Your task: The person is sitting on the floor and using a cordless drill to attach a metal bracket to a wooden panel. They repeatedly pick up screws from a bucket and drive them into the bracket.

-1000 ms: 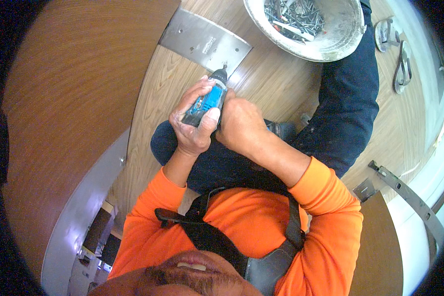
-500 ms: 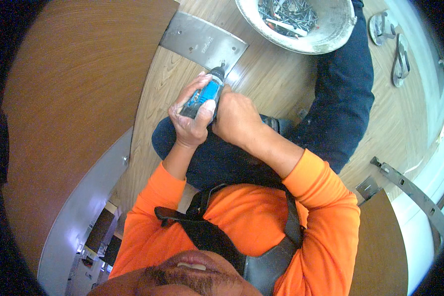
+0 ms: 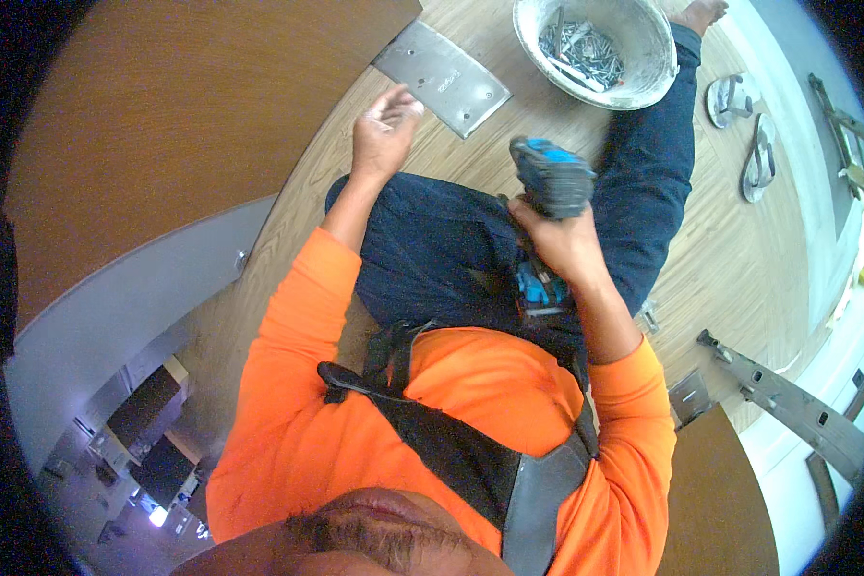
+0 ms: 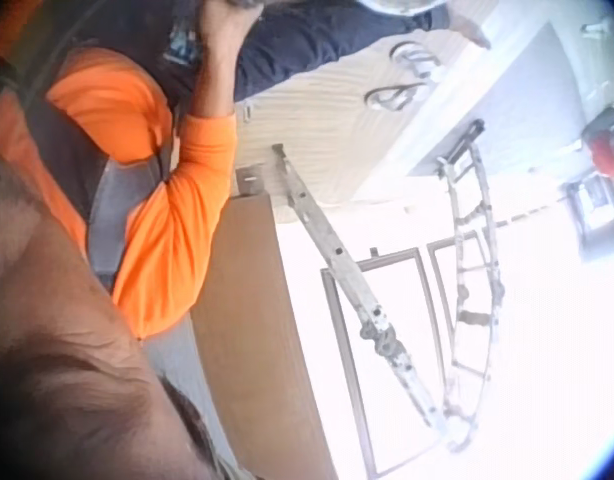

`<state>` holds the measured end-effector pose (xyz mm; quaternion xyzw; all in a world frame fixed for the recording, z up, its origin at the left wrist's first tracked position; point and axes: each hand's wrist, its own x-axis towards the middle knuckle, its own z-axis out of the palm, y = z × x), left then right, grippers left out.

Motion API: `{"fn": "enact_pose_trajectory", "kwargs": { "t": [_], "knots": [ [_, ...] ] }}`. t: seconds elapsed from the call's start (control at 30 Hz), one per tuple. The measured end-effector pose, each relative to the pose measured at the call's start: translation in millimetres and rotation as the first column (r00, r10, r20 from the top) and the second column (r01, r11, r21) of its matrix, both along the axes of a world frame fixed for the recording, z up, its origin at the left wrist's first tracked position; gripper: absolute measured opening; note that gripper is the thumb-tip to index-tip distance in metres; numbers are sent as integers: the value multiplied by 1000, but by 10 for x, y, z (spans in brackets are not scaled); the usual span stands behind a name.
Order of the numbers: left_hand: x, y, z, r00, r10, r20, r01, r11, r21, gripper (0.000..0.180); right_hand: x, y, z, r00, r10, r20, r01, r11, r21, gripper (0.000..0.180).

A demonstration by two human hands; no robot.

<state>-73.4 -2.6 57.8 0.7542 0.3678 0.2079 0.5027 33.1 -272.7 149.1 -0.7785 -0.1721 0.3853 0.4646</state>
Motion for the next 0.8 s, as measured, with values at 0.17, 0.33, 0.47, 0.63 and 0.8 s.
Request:
{"fn": "enact_pose_trajectory", "kwargs": {
  "t": [0.17, 0.33, 0.47, 0.63, 0.8],
  "knots": [
    [34, -29, -432, 889, -171, -425, 294, 924, 245, 32, 89, -318, 191, 772, -262, -579, 309, 951, -19, 29],
    [284, -82, -491, 770, -268, -578, 466, 856, 223, 29, 97, -502, -19, 728, -265, -632, 368, 929, 35, 32],
    [411, -133, -549, 746, -280, -604, 536, 791, 295, 22, 172, -566, -182, 674, -212, -707, 389, 916, 96, 31],
    [399, -177, -759, 813, -222, -538, 451, 825, 341, 14, 269, -634, -269, 604, -177, -777, 423, 898, 124, 35],
    [448, -199, -800, 843, -168, -512, 344, 899, 272, 15, 304, -666, -332, 572, -130, -810, 420, 894, 153, 42]
  ]
}}
